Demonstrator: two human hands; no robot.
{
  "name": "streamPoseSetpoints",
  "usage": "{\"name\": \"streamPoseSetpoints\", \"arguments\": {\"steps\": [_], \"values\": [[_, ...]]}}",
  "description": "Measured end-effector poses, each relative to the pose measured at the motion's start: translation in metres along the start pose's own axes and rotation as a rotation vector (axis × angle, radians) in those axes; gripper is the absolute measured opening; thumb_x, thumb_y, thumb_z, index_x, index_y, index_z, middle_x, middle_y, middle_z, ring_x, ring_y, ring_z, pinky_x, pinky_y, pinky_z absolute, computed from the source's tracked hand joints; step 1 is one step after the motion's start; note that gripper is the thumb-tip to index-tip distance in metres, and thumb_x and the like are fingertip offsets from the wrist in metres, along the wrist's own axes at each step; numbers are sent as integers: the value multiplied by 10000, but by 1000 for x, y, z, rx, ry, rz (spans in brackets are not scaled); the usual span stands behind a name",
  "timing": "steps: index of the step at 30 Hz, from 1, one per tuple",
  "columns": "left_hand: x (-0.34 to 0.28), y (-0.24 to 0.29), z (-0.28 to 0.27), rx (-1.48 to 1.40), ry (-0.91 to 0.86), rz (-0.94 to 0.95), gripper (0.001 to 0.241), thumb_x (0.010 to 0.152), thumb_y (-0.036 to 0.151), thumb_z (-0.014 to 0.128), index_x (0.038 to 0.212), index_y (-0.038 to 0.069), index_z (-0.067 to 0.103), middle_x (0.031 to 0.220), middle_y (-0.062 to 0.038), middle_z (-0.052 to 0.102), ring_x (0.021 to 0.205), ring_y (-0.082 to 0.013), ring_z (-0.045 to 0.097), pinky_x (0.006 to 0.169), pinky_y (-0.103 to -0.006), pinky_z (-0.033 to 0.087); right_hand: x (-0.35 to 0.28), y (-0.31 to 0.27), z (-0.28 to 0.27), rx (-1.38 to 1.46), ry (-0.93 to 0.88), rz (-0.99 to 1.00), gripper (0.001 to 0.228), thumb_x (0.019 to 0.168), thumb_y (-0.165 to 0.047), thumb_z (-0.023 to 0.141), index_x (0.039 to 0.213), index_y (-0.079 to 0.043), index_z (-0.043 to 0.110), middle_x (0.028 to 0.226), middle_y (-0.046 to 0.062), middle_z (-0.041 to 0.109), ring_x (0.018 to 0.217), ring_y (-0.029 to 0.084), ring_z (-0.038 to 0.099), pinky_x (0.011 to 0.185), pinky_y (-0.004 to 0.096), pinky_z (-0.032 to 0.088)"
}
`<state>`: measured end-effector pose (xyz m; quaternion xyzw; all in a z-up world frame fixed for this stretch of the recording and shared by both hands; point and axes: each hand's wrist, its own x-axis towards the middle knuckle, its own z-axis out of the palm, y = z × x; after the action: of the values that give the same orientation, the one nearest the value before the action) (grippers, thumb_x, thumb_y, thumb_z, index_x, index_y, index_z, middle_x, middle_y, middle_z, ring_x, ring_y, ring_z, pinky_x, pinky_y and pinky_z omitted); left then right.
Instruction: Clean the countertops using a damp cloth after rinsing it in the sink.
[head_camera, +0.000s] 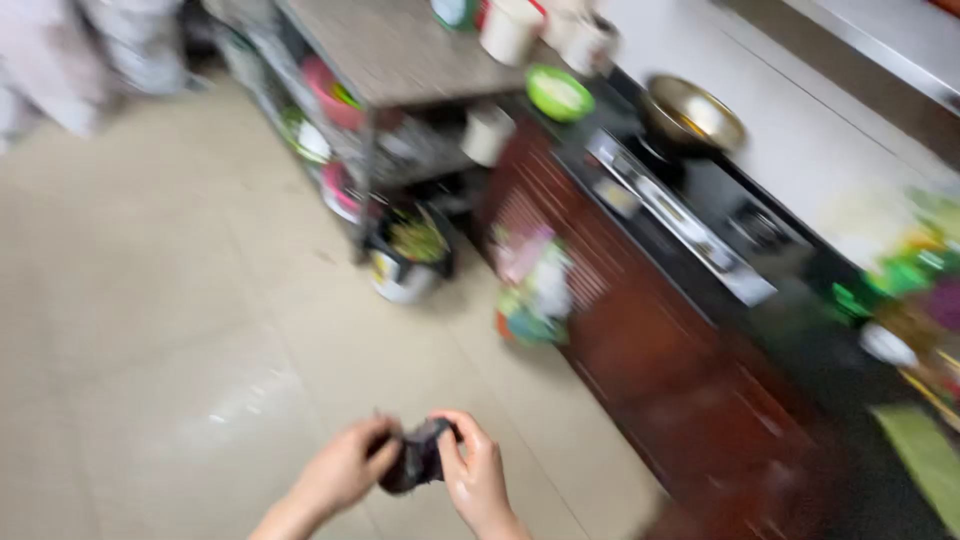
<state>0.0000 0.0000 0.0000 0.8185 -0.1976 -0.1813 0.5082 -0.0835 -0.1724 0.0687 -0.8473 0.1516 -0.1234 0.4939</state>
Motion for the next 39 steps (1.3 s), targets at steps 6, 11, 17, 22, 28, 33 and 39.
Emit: {"name": "streamPoseSetpoints", "arguments": {"steps": [6, 11, 17, 22, 28, 33, 39], "values": [[32, -127, -156, 606, 605, 542, 102, 1007, 406, 636, 1025, 316, 681, 1126, -202, 761, 1005, -355, 696, 809, -544, 539, 102, -47, 162, 147, -119, -277, 187, 950, -23, 565, 1073, -18, 705, 1074, 57, 687, 993, 151, 690, 852, 286, 556], [52, -58, -301, -28, 152, -268, 260, 995, 342, 541, 1056, 125, 671, 838, -143, 798, 837, -306, 765, 755, -412, 592, 163, -64, 252, 214, -221, -147, 225, 959, 1, 525, 1103, -19, 696, 1065, 63, 679, 954, 129, 653, 859, 272, 535], [140, -112, -379, 140, 227, -81, 243, 932, 353, 615, 1045, 168, 723, 889, -101, 780, 872, -350, 725, 731, -445, 575, 253, -88, 330, 221, -626, 62, 428, 910, -24, 548, 1330, -107, 547, 1019, 42, 698, 956, 80, 625, 833, 247, 523], [229, -157, -450, 200, 134, -159, 266, 913, 379, 639, 1042, 184, 765, 885, -103, 774, 888, -341, 732, 765, -443, 582, 357, -37, 422, 227, -856, -82, 255, 1042, -202, 603, 1234, -36, 611, 1005, 6, 690, 965, 59, 632, 861, 228, 524], [353, -194, -582, 311, -114, -222, 493, 698, 519, 863, 1037, 176, 759, 881, -88, 777, 909, -311, 732, 787, -421, 577, 551, -103, 481, 192, -676, -40, 402, 1071, -371, 559, 876, -20, 582, 732, -58, 466, 728, 75, 432, 651, 275, 404], [461, -223, -670, 395, -153, -446, 416, 737, 444, 842, 1057, 199, 740, 853, -70, 765, 883, -266, 719, 781, -397, 555, 702, -155, 507, 113, -373, -517, 376, 1110, -309, 578, 912, 8, 623, 787, -44, 441, 721, 101, 435, 625, 290, 391], [631, -314, -753, 97, 34, -304, 206, 834, 261, 789, 933, 81, 768, 781, -84, 797, 708, -234, 663, 696, -370, 554, 855, -141, 541, 178, -396, 76, 338, 1080, -300, 559, 946, -14, 677, 608, -36, 415, 541, 85, 363, 498, 269, 309]]}}
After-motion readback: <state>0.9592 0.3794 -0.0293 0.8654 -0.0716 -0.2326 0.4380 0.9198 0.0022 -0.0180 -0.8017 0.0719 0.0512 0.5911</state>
